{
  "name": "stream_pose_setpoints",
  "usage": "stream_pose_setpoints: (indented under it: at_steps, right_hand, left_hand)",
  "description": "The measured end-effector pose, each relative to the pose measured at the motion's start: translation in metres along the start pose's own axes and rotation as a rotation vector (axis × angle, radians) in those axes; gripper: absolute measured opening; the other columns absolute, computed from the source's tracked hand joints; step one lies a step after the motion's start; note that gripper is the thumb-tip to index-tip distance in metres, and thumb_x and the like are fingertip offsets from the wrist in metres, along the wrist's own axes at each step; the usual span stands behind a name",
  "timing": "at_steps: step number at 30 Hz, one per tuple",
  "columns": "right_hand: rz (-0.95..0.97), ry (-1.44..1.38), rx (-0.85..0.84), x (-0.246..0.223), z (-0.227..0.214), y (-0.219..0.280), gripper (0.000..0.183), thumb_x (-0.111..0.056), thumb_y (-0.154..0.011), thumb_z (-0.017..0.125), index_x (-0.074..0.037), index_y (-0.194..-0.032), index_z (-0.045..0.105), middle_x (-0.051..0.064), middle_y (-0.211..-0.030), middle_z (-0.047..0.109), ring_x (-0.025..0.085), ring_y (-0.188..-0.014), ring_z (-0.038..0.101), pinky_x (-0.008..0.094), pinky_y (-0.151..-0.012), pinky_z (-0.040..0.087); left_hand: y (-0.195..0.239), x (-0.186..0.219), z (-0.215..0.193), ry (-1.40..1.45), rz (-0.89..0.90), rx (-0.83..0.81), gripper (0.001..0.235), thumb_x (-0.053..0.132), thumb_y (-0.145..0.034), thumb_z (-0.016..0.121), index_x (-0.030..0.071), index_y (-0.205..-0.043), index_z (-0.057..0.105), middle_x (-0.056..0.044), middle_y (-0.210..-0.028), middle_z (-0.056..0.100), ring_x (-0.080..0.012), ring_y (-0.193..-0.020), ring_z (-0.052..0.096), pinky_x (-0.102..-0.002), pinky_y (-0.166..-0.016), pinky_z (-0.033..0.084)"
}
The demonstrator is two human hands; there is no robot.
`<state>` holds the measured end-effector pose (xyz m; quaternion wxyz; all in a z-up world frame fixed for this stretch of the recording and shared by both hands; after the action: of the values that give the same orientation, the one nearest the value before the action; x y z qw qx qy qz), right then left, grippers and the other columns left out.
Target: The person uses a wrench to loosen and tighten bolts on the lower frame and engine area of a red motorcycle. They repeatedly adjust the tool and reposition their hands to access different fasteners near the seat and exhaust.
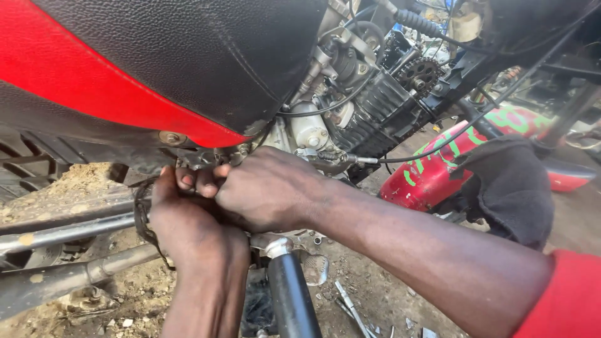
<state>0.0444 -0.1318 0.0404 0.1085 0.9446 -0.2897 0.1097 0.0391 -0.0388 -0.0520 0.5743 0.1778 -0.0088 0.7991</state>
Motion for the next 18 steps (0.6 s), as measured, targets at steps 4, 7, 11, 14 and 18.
stream_pose_setpoints:
  at_steps: [4,7,11,14,18]
  right_hand:
    - [-0.085,0.049,-0.017,0.010,0.019,0.001,0.019,-0.034,-0.105,0.056,-0.022,-0.095,0.045,-0.002,-0.067,0.049,0.014,-0.051,0.050,0.030,-0.054,0.054]
    - [-0.202,0.167,0.062,0.021,0.026,-0.004,0.029,-0.042,-0.100,0.065,-0.022,-0.099,0.043,-0.003,-0.063,0.040,0.013,-0.045,0.044,0.030,-0.043,0.047]
    - [-0.045,-0.024,0.057,0.024,0.035,-0.005,0.034,-0.052,-0.097,0.064,-0.022,-0.086,0.054,-0.003,-0.065,0.050,0.016,-0.053,0.052,0.032,-0.053,0.051]
    - [-0.022,0.081,0.041,0.015,0.029,0.002,0.030,-0.041,-0.099,0.068,-0.022,-0.083,0.051,-0.004,-0.065,0.048,0.013,-0.052,0.044,0.030,-0.052,0.044]
    - [0.093,-0.108,-0.123,-0.003,-0.006,0.014,0.014,-0.027,-0.098,0.058,-0.017,-0.088,0.058,0.002,-0.079,0.062,0.021,-0.067,0.060,0.041,-0.063,0.049]
  left_hand:
    - [0.053,-0.001,0.014,0.016,0.148,-0.031,0.043,0.019,-0.111,0.033,0.012,-0.075,0.055,-0.011,-0.070,0.069,-0.0234,-0.081,0.073,-0.034,-0.093,0.060]
    - [0.059,-0.016,0.001,0.004,0.309,0.012,0.032,0.023,-0.107,0.042,0.011,-0.083,0.060,-0.005,-0.080,0.065,-0.0277,-0.101,0.078,-0.035,-0.101,0.057]
    - [0.065,-0.023,-0.005,0.043,0.352,-0.070,0.028,0.027,-0.101,0.049,0.011,-0.079,0.055,-0.007,-0.064,0.055,-0.0195,-0.068,0.057,-0.035,-0.092,0.054]
    - [0.062,-0.013,-0.016,-0.167,0.343,-0.224,0.030,0.031,-0.102,0.051,0.012,-0.080,0.061,-0.007,-0.067,0.064,-0.0257,-0.106,0.076,-0.033,-0.102,0.051]
    - [0.045,0.004,-0.018,-0.233,0.382,-0.348,0.028,0.041,-0.095,0.061,0.014,-0.093,0.062,-0.008,-0.088,0.068,-0.0238,-0.107,0.072,-0.038,-0.103,0.053]
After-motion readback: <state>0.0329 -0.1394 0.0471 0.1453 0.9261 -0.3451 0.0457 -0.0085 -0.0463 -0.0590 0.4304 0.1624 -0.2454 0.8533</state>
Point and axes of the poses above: each hand's wrist, its own y-axis away from the middle knuckle, its own z-axis out of the palm, x = y × z, the point moved 1 cm from there along -y, towards the middle knuckle
